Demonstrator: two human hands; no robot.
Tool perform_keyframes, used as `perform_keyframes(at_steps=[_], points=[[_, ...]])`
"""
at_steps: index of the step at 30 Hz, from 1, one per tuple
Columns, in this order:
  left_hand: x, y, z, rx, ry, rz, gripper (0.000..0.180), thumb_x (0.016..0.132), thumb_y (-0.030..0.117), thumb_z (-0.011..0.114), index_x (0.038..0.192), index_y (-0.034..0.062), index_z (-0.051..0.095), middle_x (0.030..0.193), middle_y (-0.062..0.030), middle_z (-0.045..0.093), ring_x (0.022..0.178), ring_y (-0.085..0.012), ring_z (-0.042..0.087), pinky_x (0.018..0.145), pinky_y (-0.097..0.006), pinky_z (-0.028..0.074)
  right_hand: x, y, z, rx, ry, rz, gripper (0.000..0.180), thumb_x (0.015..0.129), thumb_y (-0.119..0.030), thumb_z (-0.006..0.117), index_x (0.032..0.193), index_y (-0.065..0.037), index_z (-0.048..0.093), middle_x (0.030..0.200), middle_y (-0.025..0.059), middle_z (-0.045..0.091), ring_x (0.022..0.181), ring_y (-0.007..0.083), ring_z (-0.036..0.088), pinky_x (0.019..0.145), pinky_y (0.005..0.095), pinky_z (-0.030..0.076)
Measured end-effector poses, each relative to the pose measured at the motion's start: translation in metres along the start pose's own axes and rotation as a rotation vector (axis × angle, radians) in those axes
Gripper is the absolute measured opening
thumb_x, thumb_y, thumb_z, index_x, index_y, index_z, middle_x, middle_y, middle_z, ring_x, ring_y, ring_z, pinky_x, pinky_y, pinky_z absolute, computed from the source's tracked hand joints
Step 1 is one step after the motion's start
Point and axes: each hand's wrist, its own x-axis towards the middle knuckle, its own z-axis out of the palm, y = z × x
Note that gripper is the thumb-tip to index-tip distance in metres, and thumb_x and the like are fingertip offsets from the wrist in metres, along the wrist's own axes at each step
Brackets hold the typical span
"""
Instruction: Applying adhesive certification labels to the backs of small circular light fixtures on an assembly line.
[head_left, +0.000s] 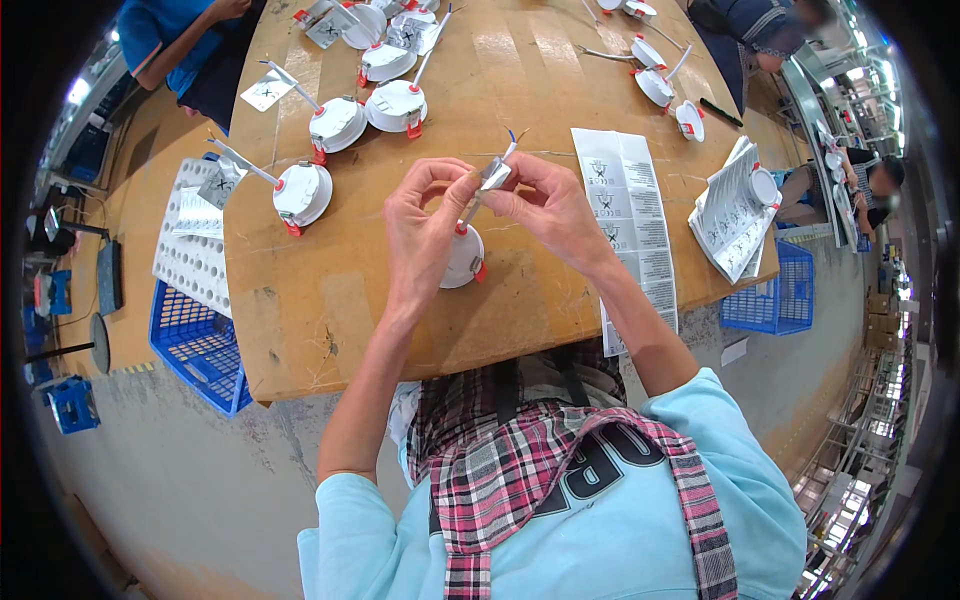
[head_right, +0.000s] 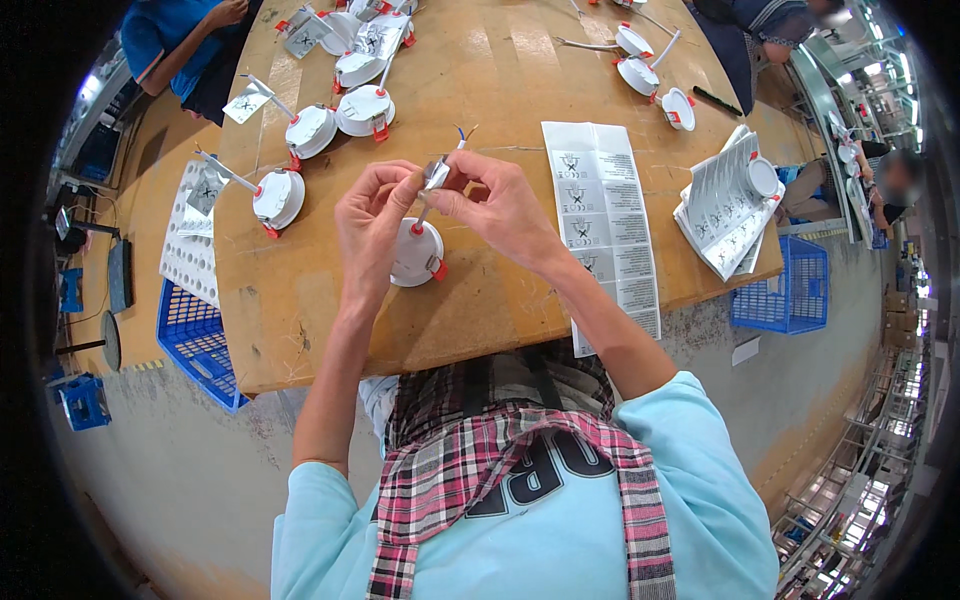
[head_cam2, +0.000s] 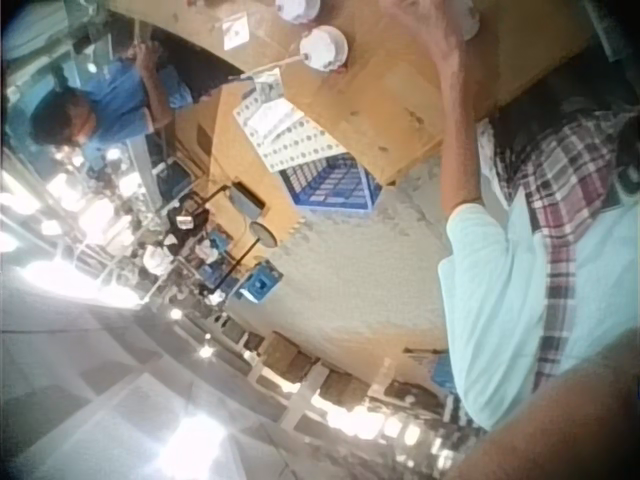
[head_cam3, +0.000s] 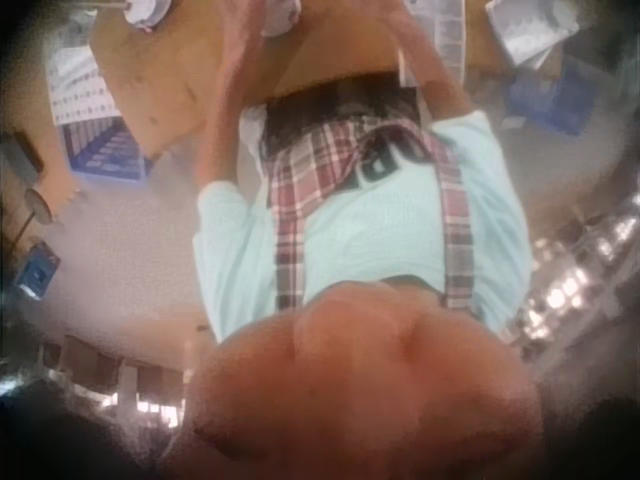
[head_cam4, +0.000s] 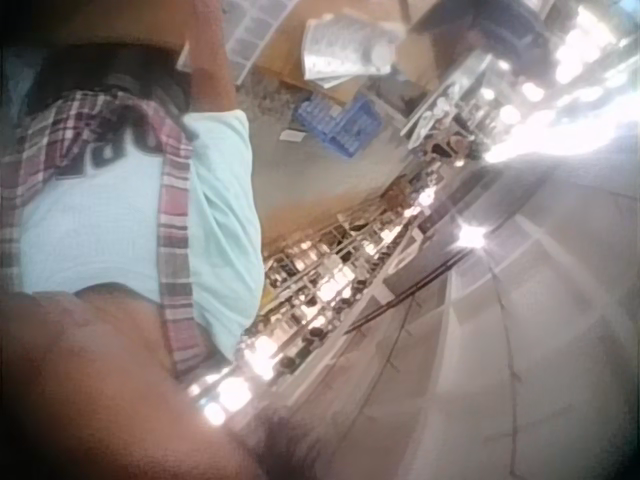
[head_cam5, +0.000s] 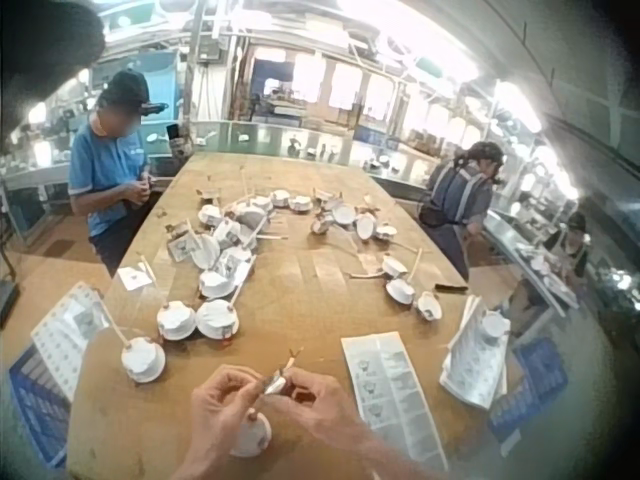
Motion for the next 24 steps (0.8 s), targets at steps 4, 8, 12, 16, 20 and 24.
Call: perform_keyframes(at_steps=[4,8,12,16,20,24], points=[[0.003,-0.008,0.001,0.026,0.045,0.057,0.015,0.091,0.014,0.061,0.088,-0.0006,0.061,0.089,-0.0041,0.061,0.082,-0.0099,0.058,0.072,-0.027,0.048,-0.002,0.001,-0.001,-0.018,-0.016,0.011,0.008,0.084,-0.009,0.065,0.083,-0.002,0.061,0.073,-0.0033,0.056,0.063,0.0024,0.043,0.053,0.0204,0.035],[0.005,-0.008,0.002,-0.015,0.109,-0.010,0.017,0.095,0.017,0.056,0.092,0.0009,0.059,0.089,-0.0030,0.061,0.081,-0.0093,0.057,0.076,-0.025,0.047,-0.009,-0.002,-0.004,-0.038,-0.008,0.043,0.013,0.082,-0.012,0.066,0.080,-0.001,0.059,0.071,-0.0024,0.055,0.062,0.0029,0.044,0.053,0.0218,0.035],[0.008,-0.011,0.001,0.023,0.175,-0.063,0.020,0.096,0.019,0.052,0.093,0.0004,0.058,0.088,-0.0035,0.060,0.081,-0.0093,0.057,0.078,-0.027,0.048,-0.018,0.001,-0.005,0.044,0.028,0.103,0.018,0.080,-0.016,0.068,0.079,-0.001,0.059,0.070,-0.0011,0.056,0.061,0.0037,0.045,0.054,0.0220,0.036],[0.010,-0.019,0.004,-0.057,0.205,-0.043,0.019,0.096,0.019,0.052,0.094,0.0002,0.058,0.088,-0.0033,0.060,0.081,-0.0091,0.057,0.078,-0.027,0.049,-0.023,0.003,-0.008,-0.004,0.040,0.118,0.016,0.080,-0.016,0.068,0.079,-0.002,0.060,0.069,-0.0008,0.056,0.061,0.0043,0.047,0.055,0.0214,0.036],[0.011,-0.020,0.003,-0.084,0.264,-0.070,0.020,0.097,0.019,0.051,0.093,-0.0004,0.057,0.086,-0.0044,0.060,0.080,-0.0100,0.058,0.077,-0.027,0.049,-0.030,0.003,-0.010,-0.026,0.064,0.080,0.014,0.081,-0.014,0.068,0.078,-0.003,0.059,0.068,-0.0007,0.055,0.062,0.0051,0.047,0.056,0.0214,0.037],[0.016,-0.019,0.000,-0.087,0.272,-0.050,0.021,0.097,0.019,0.052,0.092,-0.0010,0.056,0.083,-0.0060,0.061,0.078,-0.0109,0.059,0.077,-0.027,0.049,-0.040,0.007,-0.012,0.010,0.097,0.074,0.015,0.081,-0.013,0.067,0.078,-0.001,0.059,0.069,0.0006,0.057,0.063,0.0064,0.049,0.057,0.0226,0.039]])
